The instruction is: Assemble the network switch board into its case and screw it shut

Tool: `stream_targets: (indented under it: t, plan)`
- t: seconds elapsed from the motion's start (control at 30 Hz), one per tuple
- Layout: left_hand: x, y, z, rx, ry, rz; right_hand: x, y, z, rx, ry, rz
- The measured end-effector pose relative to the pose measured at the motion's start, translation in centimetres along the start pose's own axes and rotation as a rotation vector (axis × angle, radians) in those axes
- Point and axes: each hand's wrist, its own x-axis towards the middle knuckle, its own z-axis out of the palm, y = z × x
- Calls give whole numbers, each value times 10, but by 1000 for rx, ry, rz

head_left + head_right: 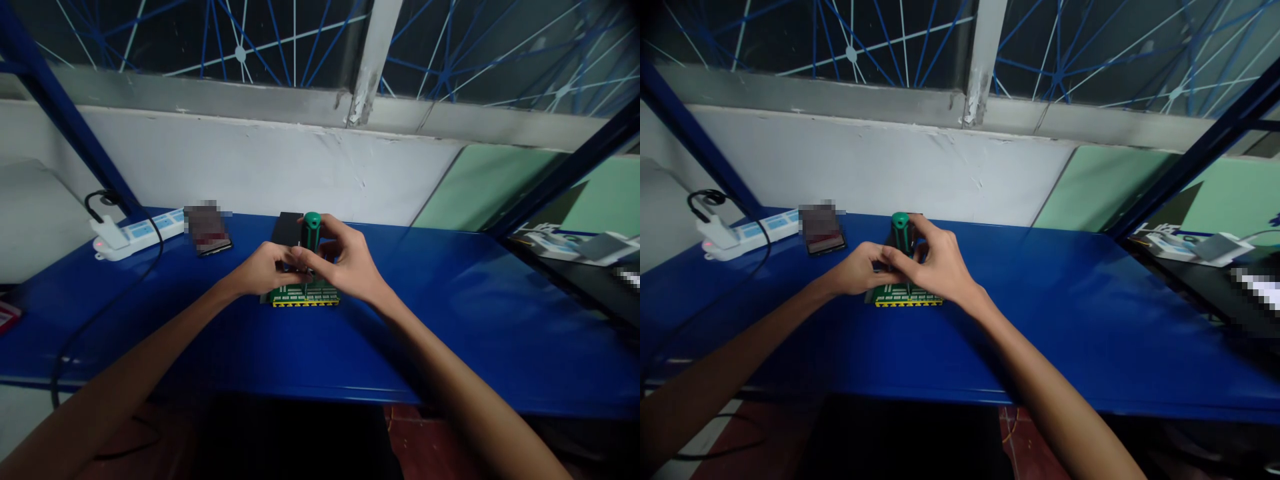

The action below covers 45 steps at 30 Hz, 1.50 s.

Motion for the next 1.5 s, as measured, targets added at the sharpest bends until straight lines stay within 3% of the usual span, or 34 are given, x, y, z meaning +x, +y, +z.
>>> stream_targets:
  t: [0.13, 0.33, 0.57, 0.83, 1.13, 1.5]
  plan:
    - [0, -1, 0, -3, 35, -2, 1, 2, 1, 12, -15, 15]
    - [-1, 5, -2, 88, -71, 51, 2, 3, 0, 41, -26, 40]
    - [0, 3, 3, 54, 1, -3, 1, 3, 0, 31, -43, 61]
    - [-3, 7, 1, 102, -56, 59, 1, 4, 1, 94, -44, 80]
    - [-2, 4, 2, 36, -14, 10, 0, -1, 2, 117, -11, 64]
    - [-2, -2, 3, 90, -91, 92, 0, 2, 2, 91, -20, 56]
